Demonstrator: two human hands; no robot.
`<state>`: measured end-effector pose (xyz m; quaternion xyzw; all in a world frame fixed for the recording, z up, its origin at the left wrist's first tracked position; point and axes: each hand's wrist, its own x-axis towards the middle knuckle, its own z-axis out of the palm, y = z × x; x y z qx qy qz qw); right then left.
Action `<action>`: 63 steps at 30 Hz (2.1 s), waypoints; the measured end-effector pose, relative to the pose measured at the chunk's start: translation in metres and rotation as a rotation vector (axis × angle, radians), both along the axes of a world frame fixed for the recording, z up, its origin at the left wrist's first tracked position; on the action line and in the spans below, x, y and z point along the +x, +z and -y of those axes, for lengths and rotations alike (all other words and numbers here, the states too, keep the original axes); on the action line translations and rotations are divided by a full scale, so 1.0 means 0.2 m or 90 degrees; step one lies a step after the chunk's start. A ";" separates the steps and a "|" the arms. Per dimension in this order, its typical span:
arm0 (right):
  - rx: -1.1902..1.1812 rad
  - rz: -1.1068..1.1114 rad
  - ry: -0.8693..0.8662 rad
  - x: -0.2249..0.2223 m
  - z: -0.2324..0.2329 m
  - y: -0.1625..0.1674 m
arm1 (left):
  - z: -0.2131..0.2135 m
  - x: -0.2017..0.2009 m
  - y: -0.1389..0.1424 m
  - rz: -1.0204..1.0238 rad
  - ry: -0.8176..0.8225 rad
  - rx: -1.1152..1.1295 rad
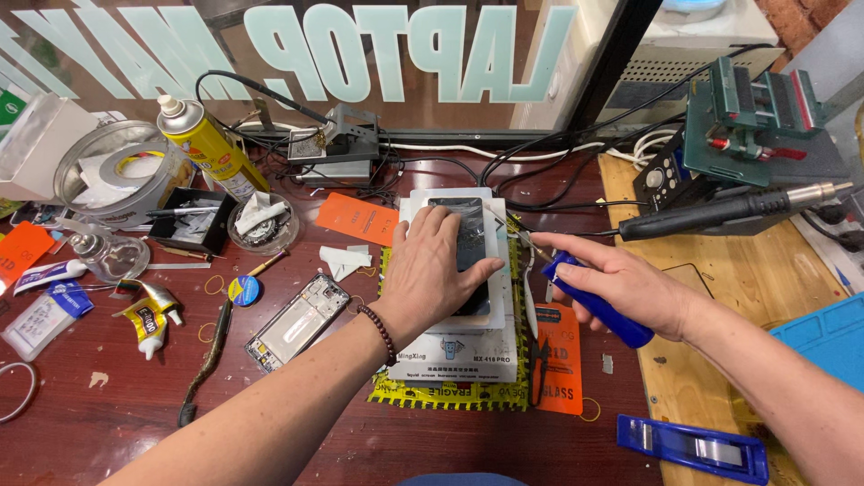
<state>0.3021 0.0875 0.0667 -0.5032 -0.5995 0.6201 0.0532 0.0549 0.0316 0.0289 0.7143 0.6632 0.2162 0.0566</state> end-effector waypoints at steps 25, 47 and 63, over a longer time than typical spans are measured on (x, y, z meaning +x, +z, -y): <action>0.044 0.286 0.305 -0.36 -0.09 0.53 | 0.17 -0.77 0.07 -0.083 0.025 -0.015; 0.090 -0.127 -0.113 -0.24 -0.10 0.15 | 0.15 -0.78 -0.56 0.823 0.476 -0.345; 0.066 -0.058 -0.193 -0.14 -0.03 0.05 | -0.25 -0.42 -0.50 0.424 0.108 -0.106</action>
